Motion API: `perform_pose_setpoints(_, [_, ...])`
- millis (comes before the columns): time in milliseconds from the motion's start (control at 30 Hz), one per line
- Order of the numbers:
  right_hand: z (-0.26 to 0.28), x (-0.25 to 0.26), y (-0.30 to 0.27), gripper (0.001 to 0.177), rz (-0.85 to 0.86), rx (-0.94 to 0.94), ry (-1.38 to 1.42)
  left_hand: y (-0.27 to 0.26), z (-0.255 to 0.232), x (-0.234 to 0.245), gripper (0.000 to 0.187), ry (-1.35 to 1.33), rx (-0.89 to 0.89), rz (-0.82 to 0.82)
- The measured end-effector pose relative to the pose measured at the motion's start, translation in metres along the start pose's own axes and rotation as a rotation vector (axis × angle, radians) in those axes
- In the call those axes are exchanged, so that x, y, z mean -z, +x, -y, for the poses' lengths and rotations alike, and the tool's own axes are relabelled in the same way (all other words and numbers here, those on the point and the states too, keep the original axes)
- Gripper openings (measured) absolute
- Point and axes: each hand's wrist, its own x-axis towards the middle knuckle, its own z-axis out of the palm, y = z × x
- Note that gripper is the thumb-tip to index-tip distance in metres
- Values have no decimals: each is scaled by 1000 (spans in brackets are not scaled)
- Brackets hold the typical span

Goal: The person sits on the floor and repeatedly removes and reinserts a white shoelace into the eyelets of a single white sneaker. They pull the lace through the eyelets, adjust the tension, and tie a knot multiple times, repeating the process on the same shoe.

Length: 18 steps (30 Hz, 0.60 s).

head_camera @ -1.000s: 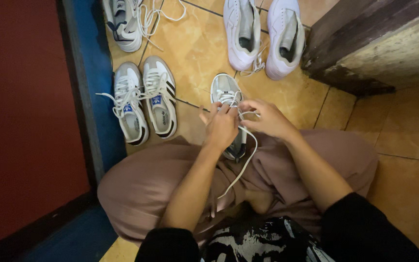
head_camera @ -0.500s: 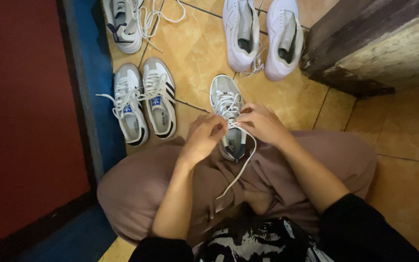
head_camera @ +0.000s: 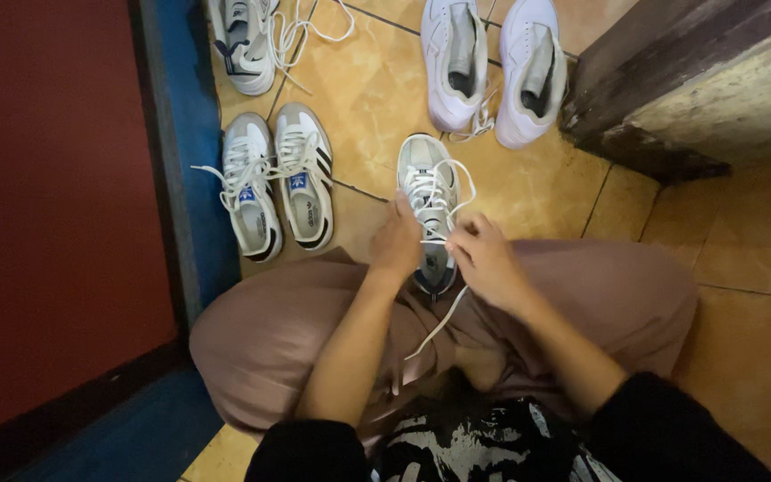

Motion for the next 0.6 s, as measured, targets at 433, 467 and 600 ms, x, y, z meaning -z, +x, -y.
perform_pose_setpoints(433, [37,-10,-12,23,59,-138,-57,4,-7,20,78,-12,-211,-64])
perform_pose_setpoints(467, [46,-5,-11,23,96,-148,-50,7,-8,24,75,22,-171,-3])
perform_pose_setpoints(600, [84,22,-13,25,224,-112,-48,12,-15,33,77,109,-85,96])
